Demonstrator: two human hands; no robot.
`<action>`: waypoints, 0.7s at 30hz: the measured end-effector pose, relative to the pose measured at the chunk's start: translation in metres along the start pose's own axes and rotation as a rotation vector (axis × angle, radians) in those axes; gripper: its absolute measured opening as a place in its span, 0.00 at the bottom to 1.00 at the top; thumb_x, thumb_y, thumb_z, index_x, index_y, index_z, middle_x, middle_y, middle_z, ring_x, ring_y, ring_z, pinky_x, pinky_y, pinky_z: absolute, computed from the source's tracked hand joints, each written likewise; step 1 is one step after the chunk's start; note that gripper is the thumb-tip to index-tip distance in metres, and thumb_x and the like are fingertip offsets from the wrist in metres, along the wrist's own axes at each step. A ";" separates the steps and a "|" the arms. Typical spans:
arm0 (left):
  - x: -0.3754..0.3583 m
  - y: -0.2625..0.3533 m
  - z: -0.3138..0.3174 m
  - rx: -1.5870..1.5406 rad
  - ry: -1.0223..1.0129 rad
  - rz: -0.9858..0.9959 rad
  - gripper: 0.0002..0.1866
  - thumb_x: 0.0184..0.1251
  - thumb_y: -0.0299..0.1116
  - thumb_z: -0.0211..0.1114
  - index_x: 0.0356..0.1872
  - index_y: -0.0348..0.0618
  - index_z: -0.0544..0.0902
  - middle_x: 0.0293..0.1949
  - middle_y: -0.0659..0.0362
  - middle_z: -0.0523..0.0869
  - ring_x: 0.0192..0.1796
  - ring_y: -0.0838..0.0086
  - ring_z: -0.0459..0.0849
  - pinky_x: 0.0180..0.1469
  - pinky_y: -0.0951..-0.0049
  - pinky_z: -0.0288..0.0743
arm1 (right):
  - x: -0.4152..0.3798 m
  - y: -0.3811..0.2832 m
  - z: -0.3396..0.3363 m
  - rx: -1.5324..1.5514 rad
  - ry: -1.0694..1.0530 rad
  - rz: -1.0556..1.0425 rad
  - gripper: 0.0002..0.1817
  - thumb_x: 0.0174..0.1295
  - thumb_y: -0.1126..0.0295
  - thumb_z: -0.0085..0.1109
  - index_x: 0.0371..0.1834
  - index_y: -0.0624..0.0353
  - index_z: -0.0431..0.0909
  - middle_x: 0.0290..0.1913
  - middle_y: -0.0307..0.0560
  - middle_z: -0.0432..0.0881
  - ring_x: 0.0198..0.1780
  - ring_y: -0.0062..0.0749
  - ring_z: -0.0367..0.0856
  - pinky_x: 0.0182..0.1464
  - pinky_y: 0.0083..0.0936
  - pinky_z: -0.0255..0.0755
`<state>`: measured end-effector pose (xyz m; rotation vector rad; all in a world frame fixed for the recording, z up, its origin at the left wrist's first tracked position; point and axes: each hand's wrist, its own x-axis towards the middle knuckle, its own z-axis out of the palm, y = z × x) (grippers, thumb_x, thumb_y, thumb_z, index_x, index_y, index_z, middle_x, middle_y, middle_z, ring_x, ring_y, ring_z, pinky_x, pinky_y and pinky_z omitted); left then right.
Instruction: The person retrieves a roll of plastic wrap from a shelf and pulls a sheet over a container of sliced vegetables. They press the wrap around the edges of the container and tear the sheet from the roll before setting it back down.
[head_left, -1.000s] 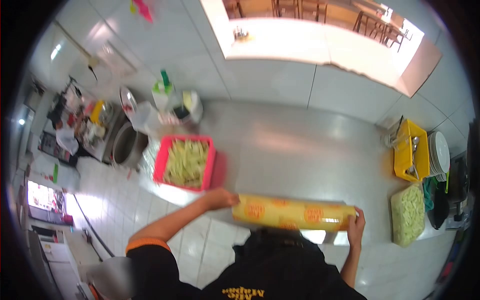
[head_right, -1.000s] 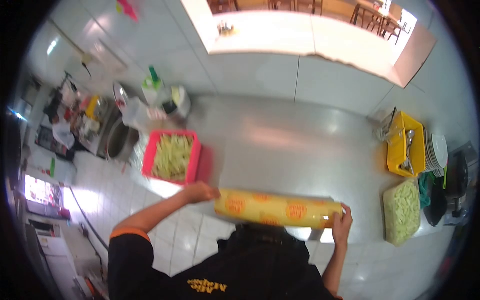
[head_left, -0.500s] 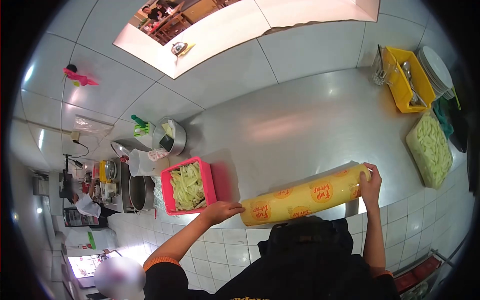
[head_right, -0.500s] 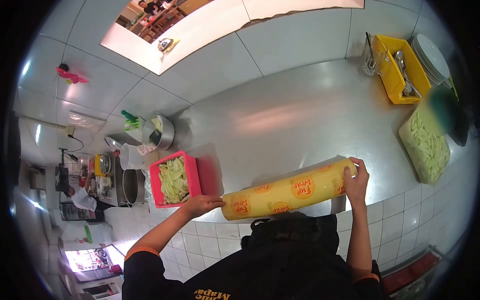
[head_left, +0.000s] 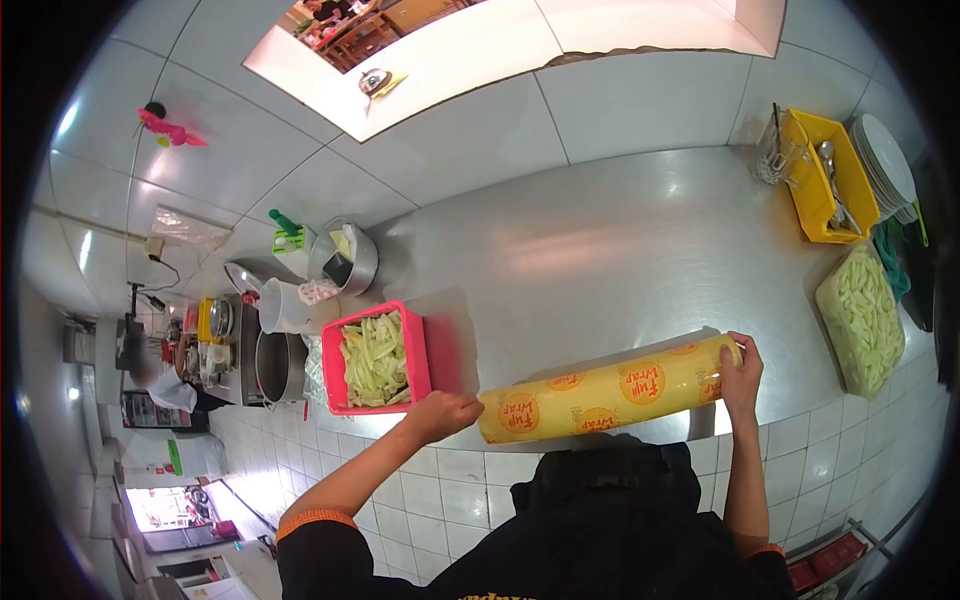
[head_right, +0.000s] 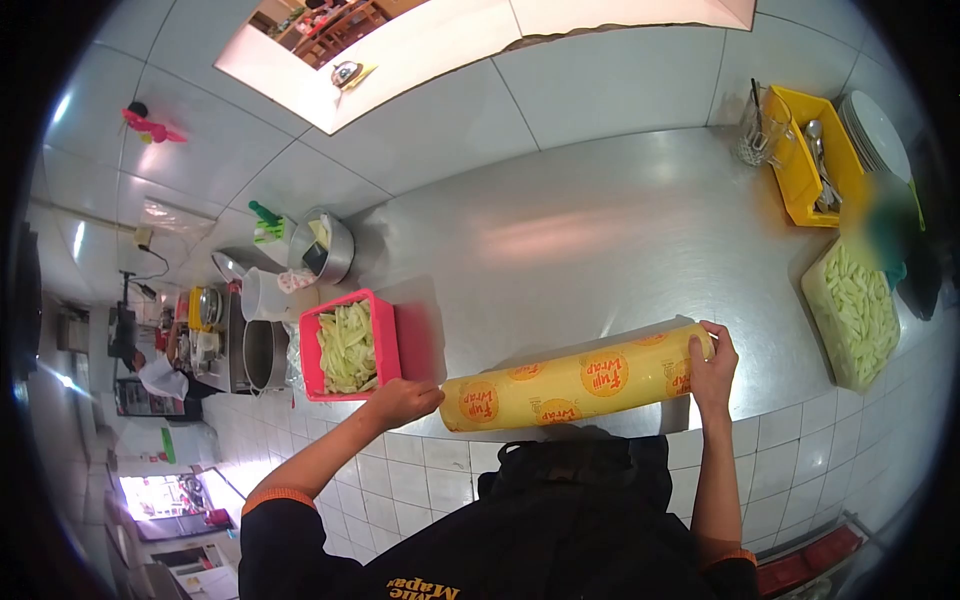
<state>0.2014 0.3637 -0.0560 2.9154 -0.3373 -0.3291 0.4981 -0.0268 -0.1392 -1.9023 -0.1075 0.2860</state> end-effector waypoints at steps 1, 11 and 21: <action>0.002 -0.001 0.000 0.043 -0.018 0.008 0.06 0.57 0.29 0.63 0.25 0.43 0.74 0.24 0.59 0.78 0.23 0.65 0.83 0.21 0.66 0.78 | 0.000 0.000 0.000 0.004 0.000 -0.001 0.13 0.64 0.74 0.55 0.50 0.67 0.75 0.36 0.52 0.83 0.37 0.28 0.81 0.42 0.25 0.75; 0.017 0.002 -0.011 -0.099 0.003 -0.162 0.07 0.61 0.32 0.61 0.35 0.41 0.76 0.33 0.56 0.80 0.34 0.61 0.84 0.31 0.62 0.80 | 0.004 -0.003 0.002 0.006 0.013 0.022 0.13 0.63 0.73 0.56 0.49 0.66 0.76 0.35 0.52 0.83 0.36 0.27 0.81 0.41 0.25 0.75; -0.013 -0.002 0.007 -0.160 0.084 -0.066 0.11 0.62 0.34 0.63 0.45 0.46 0.83 0.42 0.62 0.85 0.39 0.64 0.86 0.38 0.65 0.82 | 0.005 -0.005 0.004 -0.001 0.007 0.014 0.13 0.64 0.72 0.56 0.50 0.66 0.76 0.35 0.50 0.82 0.36 0.27 0.80 0.42 0.24 0.74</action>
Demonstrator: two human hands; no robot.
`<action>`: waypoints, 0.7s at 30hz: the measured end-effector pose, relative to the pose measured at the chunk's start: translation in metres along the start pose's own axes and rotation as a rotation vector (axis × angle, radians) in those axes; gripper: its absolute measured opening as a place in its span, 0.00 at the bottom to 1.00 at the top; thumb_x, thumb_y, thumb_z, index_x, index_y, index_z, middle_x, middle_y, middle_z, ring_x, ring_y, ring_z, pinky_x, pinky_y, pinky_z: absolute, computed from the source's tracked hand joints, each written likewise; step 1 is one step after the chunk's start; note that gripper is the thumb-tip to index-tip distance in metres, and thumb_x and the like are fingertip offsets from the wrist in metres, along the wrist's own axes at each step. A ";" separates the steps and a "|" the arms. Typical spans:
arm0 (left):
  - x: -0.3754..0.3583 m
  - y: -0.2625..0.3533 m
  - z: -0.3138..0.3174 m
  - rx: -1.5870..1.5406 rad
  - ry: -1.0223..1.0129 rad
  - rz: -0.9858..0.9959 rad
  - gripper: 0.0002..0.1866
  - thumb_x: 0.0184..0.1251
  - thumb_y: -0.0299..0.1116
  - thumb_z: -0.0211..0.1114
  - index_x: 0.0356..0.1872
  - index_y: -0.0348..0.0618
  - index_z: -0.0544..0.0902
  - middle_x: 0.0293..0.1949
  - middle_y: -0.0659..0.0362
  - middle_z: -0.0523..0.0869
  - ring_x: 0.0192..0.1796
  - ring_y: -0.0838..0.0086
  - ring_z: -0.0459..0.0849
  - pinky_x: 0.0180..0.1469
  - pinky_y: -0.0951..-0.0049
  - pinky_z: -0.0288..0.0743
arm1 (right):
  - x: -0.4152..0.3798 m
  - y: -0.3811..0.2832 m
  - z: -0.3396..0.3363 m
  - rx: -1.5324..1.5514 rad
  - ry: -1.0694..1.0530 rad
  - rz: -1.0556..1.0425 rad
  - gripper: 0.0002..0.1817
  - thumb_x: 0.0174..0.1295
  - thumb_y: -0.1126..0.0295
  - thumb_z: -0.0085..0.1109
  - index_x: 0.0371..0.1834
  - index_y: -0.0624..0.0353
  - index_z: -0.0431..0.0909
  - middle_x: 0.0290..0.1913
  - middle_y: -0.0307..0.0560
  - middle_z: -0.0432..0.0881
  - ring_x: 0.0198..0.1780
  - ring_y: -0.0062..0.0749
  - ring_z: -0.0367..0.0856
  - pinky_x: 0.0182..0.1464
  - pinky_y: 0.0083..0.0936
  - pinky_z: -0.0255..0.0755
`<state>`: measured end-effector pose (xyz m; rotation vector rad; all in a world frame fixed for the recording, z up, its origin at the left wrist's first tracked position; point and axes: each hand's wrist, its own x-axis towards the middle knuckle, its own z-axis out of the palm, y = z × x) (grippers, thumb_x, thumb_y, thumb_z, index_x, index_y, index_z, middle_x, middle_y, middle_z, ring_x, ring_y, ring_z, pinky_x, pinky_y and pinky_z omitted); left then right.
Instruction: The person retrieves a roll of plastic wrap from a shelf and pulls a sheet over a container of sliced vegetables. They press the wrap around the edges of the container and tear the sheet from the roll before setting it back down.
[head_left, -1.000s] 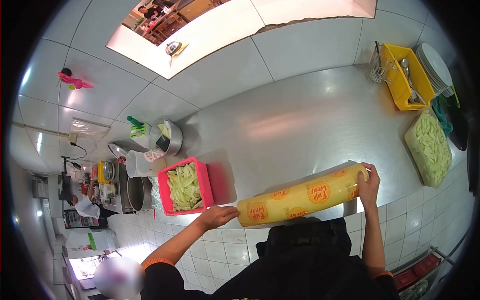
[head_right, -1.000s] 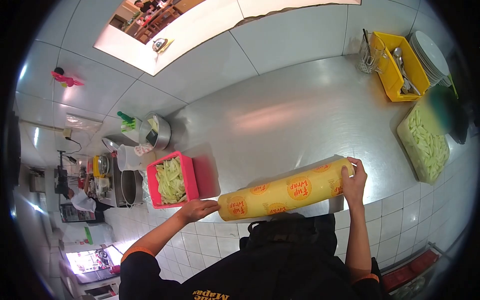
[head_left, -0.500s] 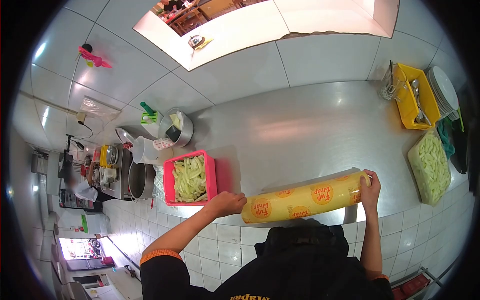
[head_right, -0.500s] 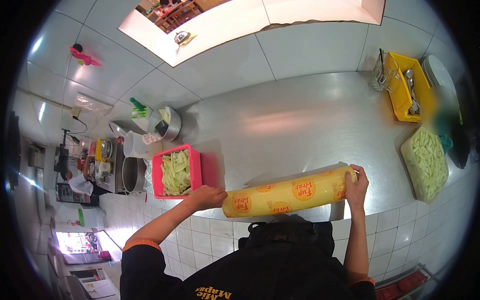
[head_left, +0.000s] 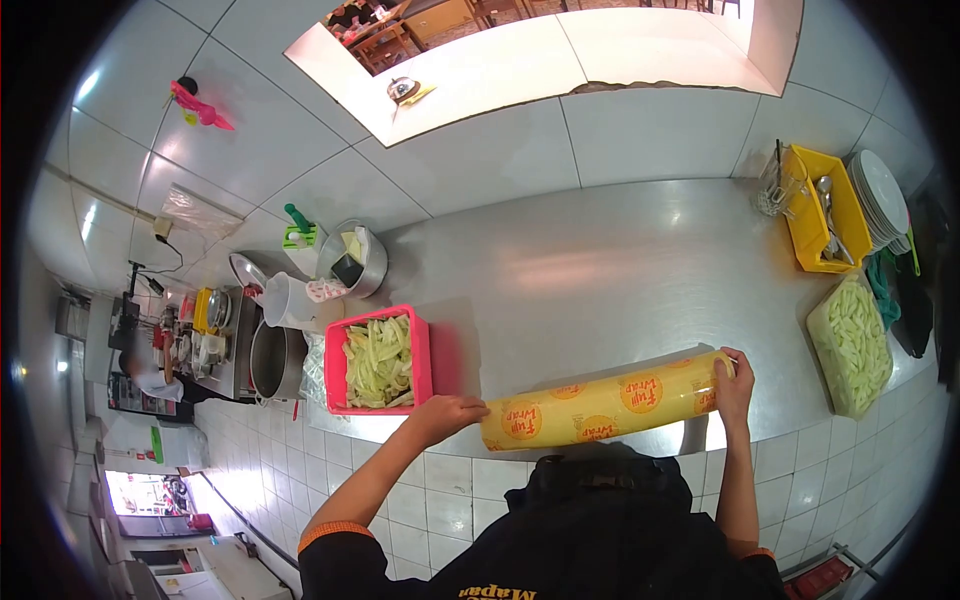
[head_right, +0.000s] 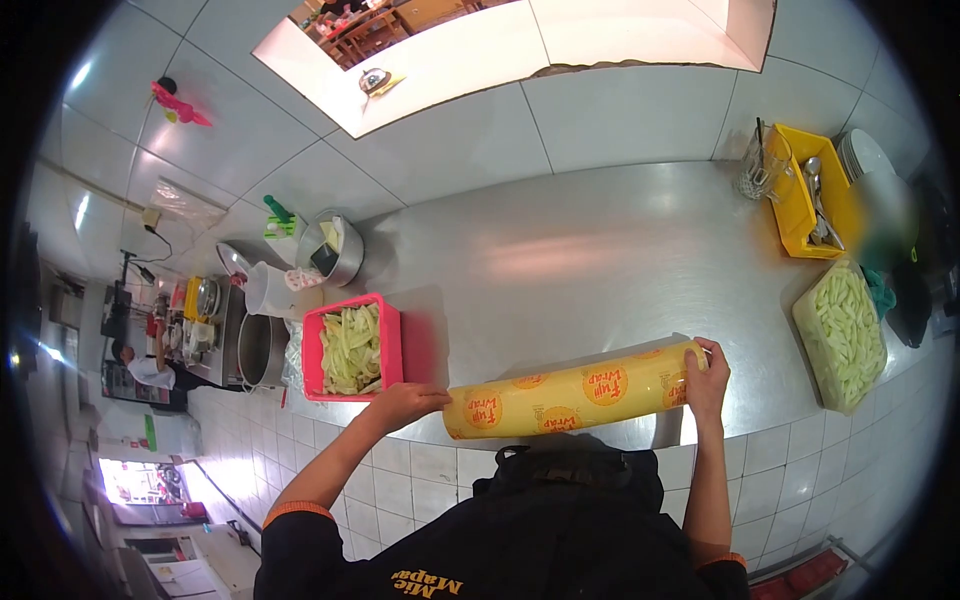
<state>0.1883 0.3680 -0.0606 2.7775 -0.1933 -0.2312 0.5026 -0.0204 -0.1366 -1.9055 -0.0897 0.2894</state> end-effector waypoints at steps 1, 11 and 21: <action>0.000 -0.001 0.000 0.037 -0.021 0.017 0.10 0.61 0.32 0.62 0.43 0.46 0.84 0.41 0.63 0.85 0.38 0.65 0.86 0.37 0.66 0.82 | 0.000 -0.001 0.000 0.006 -0.005 0.004 0.13 0.64 0.72 0.55 0.50 0.66 0.76 0.36 0.48 0.81 0.37 0.27 0.79 0.42 0.24 0.74; 0.021 0.006 -0.007 0.280 -0.262 0.093 0.05 0.58 0.29 0.59 0.25 0.41 0.78 0.26 0.56 0.82 0.25 0.60 0.85 0.26 0.61 0.79 | -0.002 0.000 -0.001 0.008 -0.002 0.012 0.14 0.63 0.71 0.55 0.50 0.66 0.76 0.37 0.51 0.83 0.39 0.28 0.81 0.44 0.25 0.74; 0.031 0.015 -0.006 0.280 -0.282 -0.013 0.08 0.57 0.32 0.59 0.26 0.37 0.78 0.26 0.52 0.82 0.26 0.58 0.85 0.26 0.61 0.79 | -0.001 0.003 0.000 0.016 0.021 -0.019 0.14 0.63 0.71 0.57 0.49 0.67 0.77 0.38 0.51 0.83 0.39 0.28 0.81 0.44 0.25 0.74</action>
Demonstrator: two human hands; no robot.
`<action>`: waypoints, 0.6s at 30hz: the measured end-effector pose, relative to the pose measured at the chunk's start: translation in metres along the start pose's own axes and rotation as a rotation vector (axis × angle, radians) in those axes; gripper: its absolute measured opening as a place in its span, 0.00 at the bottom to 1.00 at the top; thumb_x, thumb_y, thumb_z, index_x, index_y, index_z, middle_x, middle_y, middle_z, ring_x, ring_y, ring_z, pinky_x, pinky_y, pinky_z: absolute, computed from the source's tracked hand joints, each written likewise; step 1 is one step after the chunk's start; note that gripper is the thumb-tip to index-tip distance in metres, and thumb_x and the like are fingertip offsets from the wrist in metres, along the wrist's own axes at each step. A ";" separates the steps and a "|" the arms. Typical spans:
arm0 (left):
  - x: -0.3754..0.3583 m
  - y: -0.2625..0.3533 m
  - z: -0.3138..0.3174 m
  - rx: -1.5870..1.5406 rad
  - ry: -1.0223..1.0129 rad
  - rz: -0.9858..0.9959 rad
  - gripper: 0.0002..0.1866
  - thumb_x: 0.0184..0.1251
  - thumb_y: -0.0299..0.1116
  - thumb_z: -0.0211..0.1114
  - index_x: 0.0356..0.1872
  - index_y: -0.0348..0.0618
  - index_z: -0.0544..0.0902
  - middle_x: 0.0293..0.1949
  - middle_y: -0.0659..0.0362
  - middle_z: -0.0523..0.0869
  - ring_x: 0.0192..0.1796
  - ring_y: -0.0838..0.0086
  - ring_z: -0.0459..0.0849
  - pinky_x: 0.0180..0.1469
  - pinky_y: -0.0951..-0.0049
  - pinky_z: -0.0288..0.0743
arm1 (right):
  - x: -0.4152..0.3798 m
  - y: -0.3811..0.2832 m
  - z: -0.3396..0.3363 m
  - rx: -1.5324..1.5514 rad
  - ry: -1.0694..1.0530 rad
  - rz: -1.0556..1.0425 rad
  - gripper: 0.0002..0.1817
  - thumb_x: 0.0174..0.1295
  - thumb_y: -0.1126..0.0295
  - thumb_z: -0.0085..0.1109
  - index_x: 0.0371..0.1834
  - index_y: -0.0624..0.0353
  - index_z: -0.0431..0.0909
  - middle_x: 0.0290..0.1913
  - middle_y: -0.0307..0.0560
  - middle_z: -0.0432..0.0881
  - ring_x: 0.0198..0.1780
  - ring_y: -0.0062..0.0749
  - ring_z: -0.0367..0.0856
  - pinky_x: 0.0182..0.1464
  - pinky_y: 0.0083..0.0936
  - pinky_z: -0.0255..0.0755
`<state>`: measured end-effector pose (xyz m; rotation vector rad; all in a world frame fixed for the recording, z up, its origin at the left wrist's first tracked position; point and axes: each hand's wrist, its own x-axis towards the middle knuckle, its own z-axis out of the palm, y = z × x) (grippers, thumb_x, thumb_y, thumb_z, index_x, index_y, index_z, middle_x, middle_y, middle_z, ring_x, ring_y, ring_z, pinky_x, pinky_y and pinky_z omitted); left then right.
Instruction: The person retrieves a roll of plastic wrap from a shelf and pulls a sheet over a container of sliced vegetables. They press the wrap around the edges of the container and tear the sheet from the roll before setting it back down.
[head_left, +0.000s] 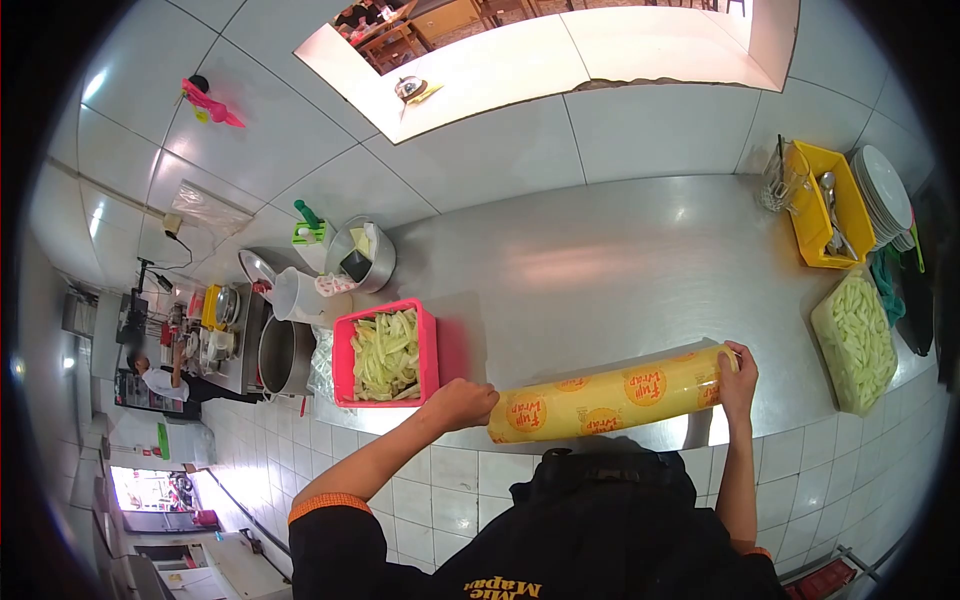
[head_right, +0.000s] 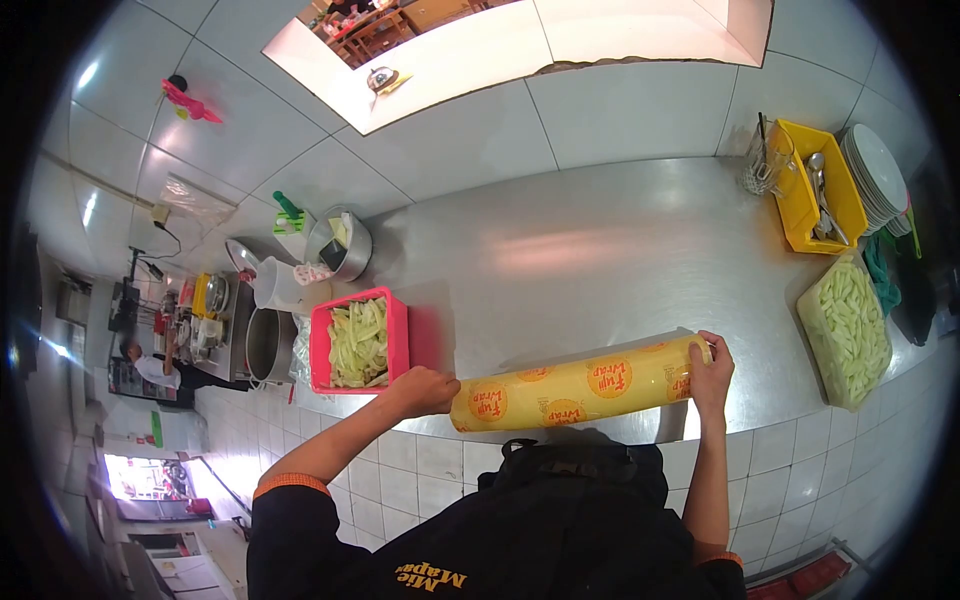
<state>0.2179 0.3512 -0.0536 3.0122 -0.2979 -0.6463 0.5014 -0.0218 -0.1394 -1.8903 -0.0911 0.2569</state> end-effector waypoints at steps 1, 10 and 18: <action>-0.001 0.000 0.001 -0.024 0.017 -0.044 0.08 0.58 0.33 0.59 0.28 0.37 0.78 0.27 0.52 0.82 0.27 0.57 0.85 0.27 0.61 0.79 | 0.001 0.000 0.000 -0.005 -0.001 -0.010 0.14 0.63 0.71 0.57 0.49 0.67 0.77 0.38 0.51 0.83 0.39 0.28 0.80 0.44 0.25 0.74; -0.017 0.000 -0.007 -0.448 0.132 -0.176 0.11 0.62 0.34 0.64 0.43 0.42 0.79 0.39 0.55 0.85 0.43 0.59 0.85 0.44 0.63 0.80 | 0.002 -0.003 -0.001 -0.027 -0.024 0.017 0.13 0.65 0.71 0.56 0.49 0.67 0.77 0.40 0.48 0.81 0.41 0.27 0.79 0.47 0.23 0.73; -0.022 -0.005 0.009 -0.392 0.260 -0.061 0.12 0.62 0.35 0.66 0.45 0.44 0.84 0.44 0.57 0.87 0.45 0.62 0.86 0.47 0.64 0.81 | 0.003 -0.004 0.000 -0.013 -0.024 0.025 0.14 0.65 0.71 0.56 0.49 0.67 0.77 0.39 0.48 0.81 0.40 0.27 0.79 0.46 0.23 0.73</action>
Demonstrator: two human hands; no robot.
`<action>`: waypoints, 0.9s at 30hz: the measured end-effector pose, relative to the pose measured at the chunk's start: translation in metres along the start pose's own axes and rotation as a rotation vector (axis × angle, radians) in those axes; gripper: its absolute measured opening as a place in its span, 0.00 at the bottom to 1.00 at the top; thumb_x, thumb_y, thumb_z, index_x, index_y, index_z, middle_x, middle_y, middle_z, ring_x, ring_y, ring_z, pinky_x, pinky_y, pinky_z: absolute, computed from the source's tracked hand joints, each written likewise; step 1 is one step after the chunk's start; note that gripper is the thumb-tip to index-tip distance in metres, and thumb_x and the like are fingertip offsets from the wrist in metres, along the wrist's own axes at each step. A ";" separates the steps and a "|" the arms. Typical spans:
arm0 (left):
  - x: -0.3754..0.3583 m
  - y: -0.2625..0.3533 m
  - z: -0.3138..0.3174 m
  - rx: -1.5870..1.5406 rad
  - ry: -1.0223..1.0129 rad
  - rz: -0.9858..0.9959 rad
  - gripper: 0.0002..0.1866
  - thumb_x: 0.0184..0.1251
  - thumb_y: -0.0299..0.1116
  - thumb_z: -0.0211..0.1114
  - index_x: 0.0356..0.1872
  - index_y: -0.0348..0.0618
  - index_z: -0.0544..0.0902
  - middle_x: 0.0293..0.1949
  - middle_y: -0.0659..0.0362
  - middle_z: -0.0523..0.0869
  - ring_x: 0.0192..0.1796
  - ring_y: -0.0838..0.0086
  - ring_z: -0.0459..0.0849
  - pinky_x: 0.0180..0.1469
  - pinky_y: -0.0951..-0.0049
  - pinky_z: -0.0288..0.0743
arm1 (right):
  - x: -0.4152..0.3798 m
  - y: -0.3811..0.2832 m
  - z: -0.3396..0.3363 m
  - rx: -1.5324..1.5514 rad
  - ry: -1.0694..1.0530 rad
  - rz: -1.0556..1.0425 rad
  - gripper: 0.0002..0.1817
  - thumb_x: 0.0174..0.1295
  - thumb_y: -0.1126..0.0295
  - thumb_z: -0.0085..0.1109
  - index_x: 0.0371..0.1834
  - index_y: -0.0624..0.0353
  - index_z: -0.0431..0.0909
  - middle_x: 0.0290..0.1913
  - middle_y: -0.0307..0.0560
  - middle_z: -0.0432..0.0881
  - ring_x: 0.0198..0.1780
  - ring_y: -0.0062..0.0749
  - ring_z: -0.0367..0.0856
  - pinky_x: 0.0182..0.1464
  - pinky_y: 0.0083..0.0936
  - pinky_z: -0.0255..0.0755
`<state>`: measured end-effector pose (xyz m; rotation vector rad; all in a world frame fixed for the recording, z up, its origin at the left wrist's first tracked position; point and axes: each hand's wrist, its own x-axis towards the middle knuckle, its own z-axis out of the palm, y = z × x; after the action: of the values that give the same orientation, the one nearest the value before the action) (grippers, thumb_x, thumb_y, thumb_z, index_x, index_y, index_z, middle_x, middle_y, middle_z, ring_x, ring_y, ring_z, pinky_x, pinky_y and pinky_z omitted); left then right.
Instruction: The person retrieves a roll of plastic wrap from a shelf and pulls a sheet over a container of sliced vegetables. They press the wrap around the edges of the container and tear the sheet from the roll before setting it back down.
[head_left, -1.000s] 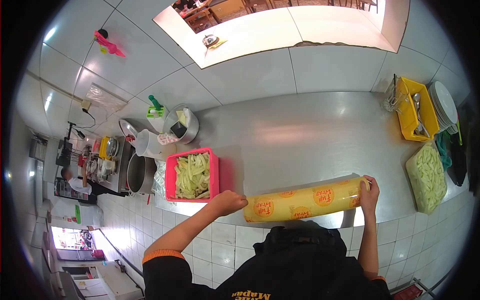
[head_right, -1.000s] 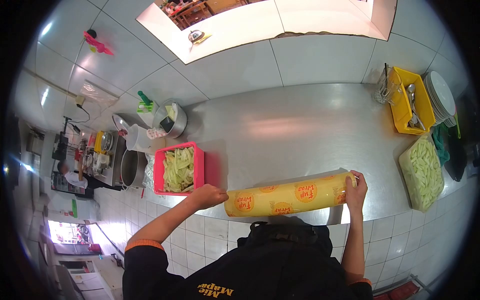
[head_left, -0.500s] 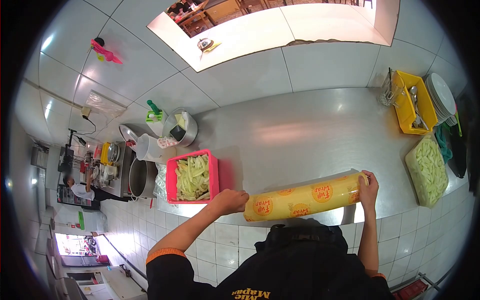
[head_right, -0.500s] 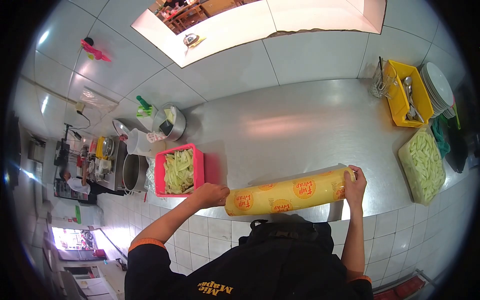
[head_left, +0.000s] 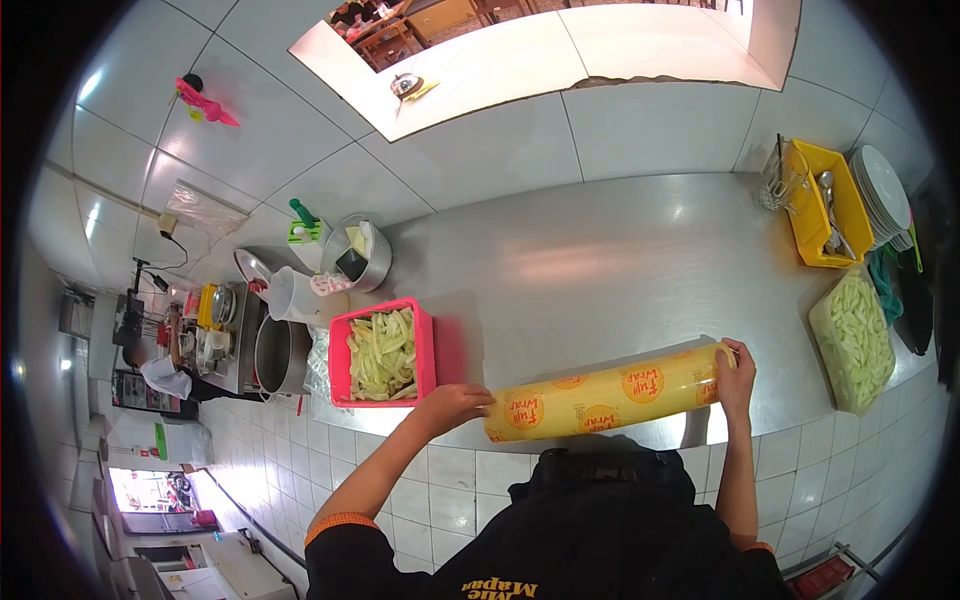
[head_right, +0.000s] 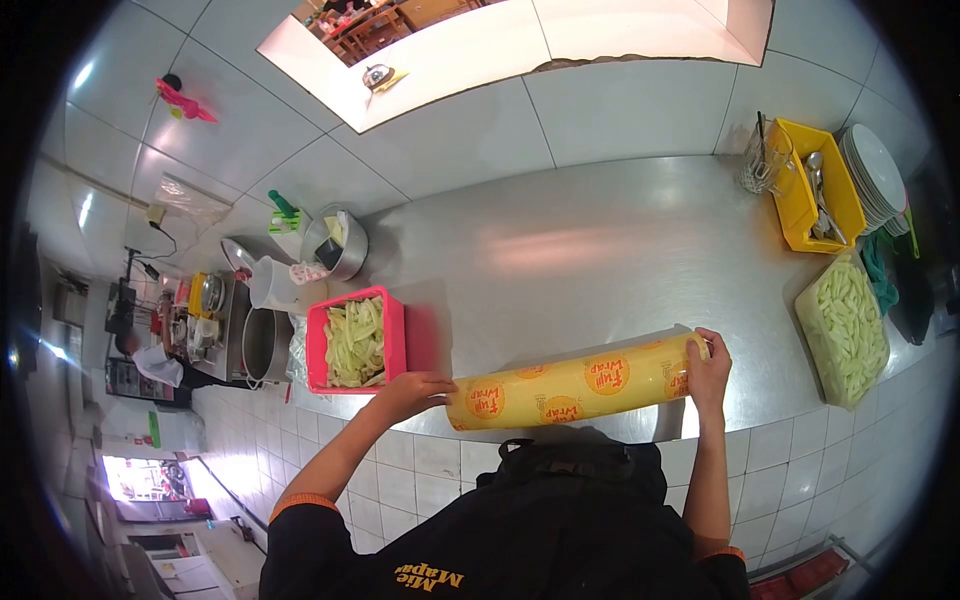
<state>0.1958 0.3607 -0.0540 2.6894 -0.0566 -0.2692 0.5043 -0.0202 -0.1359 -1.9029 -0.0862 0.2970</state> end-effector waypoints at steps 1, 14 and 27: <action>0.000 -0.001 0.001 -0.005 0.017 0.015 0.10 0.63 0.34 0.66 0.43 0.44 0.85 0.42 0.58 0.87 0.43 0.62 0.86 0.45 0.65 0.82 | 0.000 0.000 0.000 -0.001 -0.005 0.002 0.14 0.65 0.71 0.56 0.50 0.67 0.77 0.39 0.48 0.81 0.40 0.27 0.79 0.45 0.23 0.73; 0.002 0.009 0.016 -0.404 0.168 -0.225 0.05 0.72 0.29 0.59 0.39 0.37 0.78 0.37 0.53 0.84 0.42 0.65 0.85 0.46 0.69 0.79 | -0.004 0.000 -0.002 0.024 0.011 0.009 0.14 0.63 0.72 0.57 0.50 0.67 0.77 0.37 0.51 0.82 0.38 0.28 0.80 0.44 0.24 0.74; 0.042 0.009 0.025 -0.382 0.470 -0.450 0.07 0.71 0.30 0.56 0.39 0.35 0.76 0.32 0.47 0.81 0.36 0.54 0.82 0.40 0.63 0.74 | -0.003 0.007 0.000 0.305 0.001 0.096 0.14 0.65 0.71 0.58 0.52 0.60 0.72 0.29 0.46 0.82 0.31 0.22 0.79 0.34 0.21 0.71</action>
<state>0.2319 0.3388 -0.0795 2.2841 0.6746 0.2084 0.5012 -0.0234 -0.1424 -1.6062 0.0492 0.3535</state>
